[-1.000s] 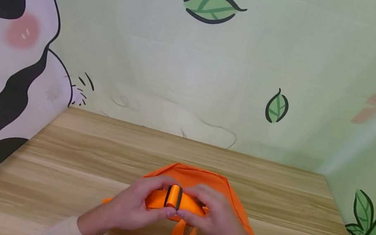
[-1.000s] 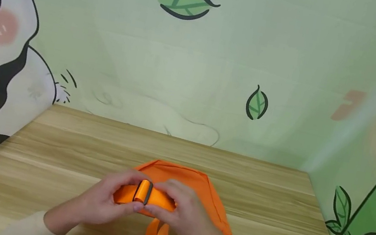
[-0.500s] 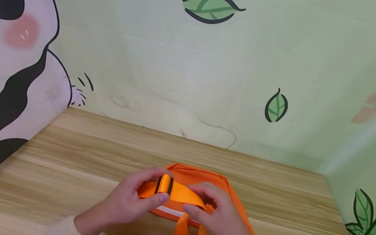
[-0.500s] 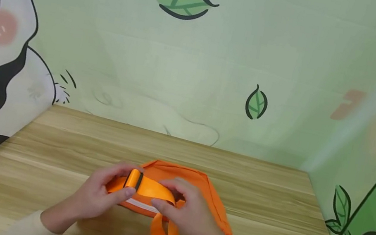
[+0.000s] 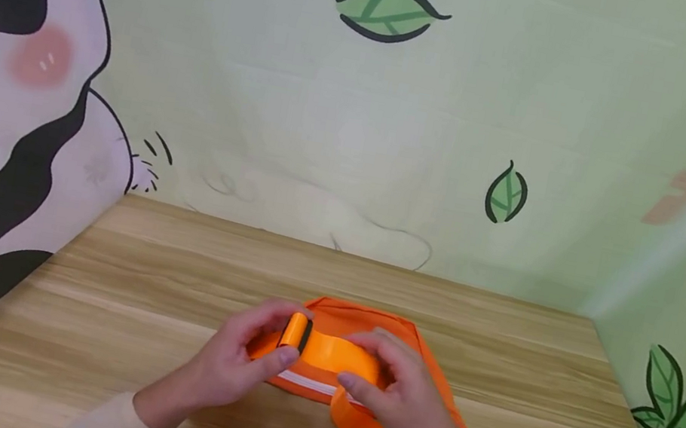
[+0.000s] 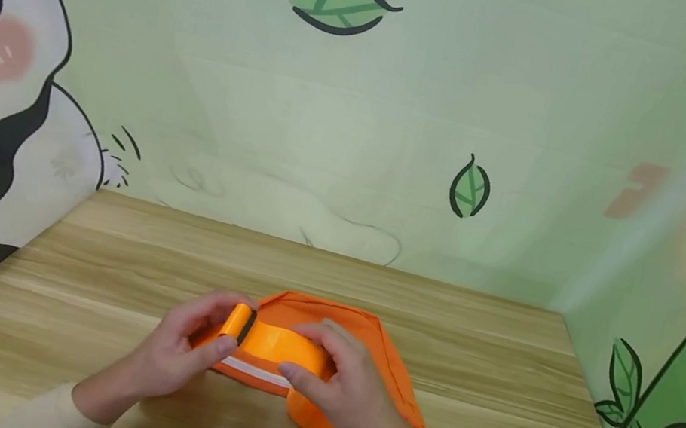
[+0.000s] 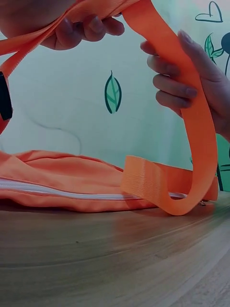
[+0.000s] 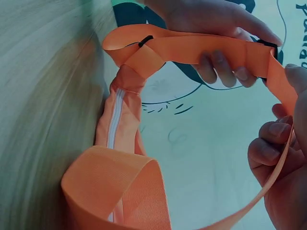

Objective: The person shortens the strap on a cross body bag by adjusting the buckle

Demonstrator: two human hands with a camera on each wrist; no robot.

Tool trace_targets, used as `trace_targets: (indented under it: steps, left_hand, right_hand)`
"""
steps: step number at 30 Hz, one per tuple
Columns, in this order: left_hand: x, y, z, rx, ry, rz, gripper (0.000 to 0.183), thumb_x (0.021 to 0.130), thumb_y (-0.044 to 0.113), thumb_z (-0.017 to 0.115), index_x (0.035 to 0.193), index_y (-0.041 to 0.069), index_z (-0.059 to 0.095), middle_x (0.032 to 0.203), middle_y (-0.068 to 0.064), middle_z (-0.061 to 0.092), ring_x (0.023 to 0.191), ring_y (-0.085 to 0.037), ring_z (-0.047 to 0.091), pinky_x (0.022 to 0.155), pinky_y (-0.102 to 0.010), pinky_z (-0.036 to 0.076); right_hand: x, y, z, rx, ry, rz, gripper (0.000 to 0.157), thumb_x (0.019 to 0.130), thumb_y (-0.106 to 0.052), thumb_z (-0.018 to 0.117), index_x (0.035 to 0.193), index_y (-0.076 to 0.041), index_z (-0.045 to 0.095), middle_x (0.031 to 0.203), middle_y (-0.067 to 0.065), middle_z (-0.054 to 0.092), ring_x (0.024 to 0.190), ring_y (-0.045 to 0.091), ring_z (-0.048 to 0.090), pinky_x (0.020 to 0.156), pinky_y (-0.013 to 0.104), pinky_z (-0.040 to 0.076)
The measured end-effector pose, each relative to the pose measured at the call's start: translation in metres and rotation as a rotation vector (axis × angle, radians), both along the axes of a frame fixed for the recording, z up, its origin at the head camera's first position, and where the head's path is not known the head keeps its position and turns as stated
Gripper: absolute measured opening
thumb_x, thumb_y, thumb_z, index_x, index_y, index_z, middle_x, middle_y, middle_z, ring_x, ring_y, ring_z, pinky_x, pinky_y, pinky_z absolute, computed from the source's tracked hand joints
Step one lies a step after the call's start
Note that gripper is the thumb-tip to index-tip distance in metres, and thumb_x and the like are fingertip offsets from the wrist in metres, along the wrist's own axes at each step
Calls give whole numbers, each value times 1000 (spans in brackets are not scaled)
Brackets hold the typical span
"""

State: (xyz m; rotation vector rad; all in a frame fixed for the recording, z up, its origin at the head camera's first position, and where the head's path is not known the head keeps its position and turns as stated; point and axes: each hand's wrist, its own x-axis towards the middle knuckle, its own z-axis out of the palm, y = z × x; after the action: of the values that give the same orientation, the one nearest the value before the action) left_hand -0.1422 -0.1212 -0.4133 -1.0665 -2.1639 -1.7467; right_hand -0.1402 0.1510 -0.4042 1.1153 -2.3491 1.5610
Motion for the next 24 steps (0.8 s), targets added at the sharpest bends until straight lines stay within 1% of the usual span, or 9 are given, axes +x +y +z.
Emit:
trace_targets:
  steps: [3,6,9,14,16,18,21,24]
  left_hand:
    - [-1,1,-1,12,1,-25,37,102,0,66,138,5,60,114,-17,73,97,-16,68,87,-28,60]
    - [0,1,-2,14,-29,-18,37,103,2,66,139,5,58,114,-16,73,98,-16,68,88,-27,59]
    - [1,2,-3,25,-37,-13,36,104,2,64,139,3,55,114,-16,72,98,-16,68,90,-27,60]
    - [0,3,-5,62,11,-35,35,103,-2,63,136,3,53,106,-16,70,93,-17,67,87,-27,60]
    - [-1,4,-6,89,50,-56,36,102,-4,63,136,1,53,104,-18,69,92,-17,67,85,-27,60]
    - [0,5,-6,99,56,-66,37,102,-5,63,136,2,53,104,-18,69,92,-16,67,85,-26,60]
    - [0,5,-7,105,50,-68,37,102,-5,63,136,1,52,103,-18,68,91,-16,66,84,-26,60]
    - [1,5,-7,85,10,-61,37,102,-3,62,137,3,51,104,-16,69,92,-16,66,84,-27,61]
  right_hand:
    - [0,-2,-2,-11,27,7,32,98,-4,77,129,-8,68,100,5,69,80,6,62,68,25,59]
    - [0,-4,-6,-16,61,14,31,100,-5,75,129,-4,66,97,6,70,76,3,61,66,24,59]
    - [0,-5,-9,9,127,4,31,101,-11,76,129,-3,64,96,6,71,78,3,60,67,23,58]
    - [-1,-7,-13,81,199,-21,37,101,-22,79,130,-7,64,97,0,72,84,4,62,74,23,59]
    - [-1,-9,-13,88,217,-19,37,101,-22,79,131,-7,64,96,0,71,83,5,62,74,23,59]
    - [-1,-11,-12,87,231,-17,37,100,-21,79,131,-7,65,94,-1,71,83,5,63,74,23,60]
    - [0,-13,-11,78,207,-5,34,100,-15,78,130,-8,64,95,-1,73,82,4,64,73,24,61]
    - [2,-15,-12,59,171,12,35,99,-10,77,131,-7,63,95,0,75,81,4,66,73,25,62]
